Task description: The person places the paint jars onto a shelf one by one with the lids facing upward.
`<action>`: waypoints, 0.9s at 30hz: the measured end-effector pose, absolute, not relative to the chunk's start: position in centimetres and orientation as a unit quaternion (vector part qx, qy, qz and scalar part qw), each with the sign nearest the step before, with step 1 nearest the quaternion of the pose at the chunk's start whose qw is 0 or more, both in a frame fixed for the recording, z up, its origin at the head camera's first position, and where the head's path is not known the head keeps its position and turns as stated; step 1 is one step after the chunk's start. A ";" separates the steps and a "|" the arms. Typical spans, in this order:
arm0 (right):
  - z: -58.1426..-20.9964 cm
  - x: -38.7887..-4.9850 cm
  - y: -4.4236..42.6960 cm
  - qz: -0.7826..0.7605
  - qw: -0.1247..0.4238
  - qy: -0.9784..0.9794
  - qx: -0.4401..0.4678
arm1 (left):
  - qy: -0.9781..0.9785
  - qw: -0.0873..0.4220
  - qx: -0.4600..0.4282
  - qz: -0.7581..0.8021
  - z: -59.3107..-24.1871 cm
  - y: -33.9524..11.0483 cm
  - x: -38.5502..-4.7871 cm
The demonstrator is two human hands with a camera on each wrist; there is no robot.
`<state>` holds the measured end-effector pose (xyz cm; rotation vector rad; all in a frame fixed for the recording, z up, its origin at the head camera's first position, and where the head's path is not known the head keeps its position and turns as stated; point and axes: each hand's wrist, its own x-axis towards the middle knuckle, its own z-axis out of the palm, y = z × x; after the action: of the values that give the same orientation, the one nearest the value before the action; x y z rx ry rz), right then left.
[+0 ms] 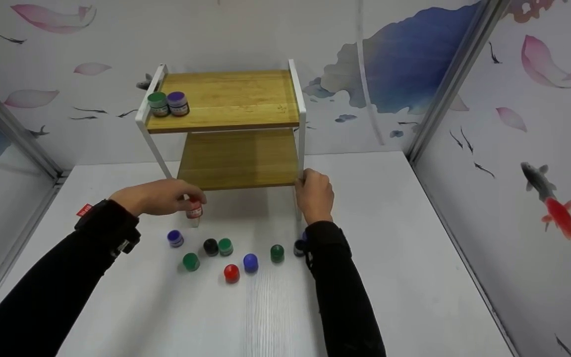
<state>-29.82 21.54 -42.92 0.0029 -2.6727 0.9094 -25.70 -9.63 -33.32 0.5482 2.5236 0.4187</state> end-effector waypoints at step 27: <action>-42.9 -29.8 21.6 0.322 0.166 -0.932 -0.003 | 0.942 0.202 0.238 0.125 -27.0 -5.9 -25.6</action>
<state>-29.77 21.63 -42.95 -0.0074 -2.6538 0.9161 -25.60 -5.91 -27.00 0.6643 2.6300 0.3478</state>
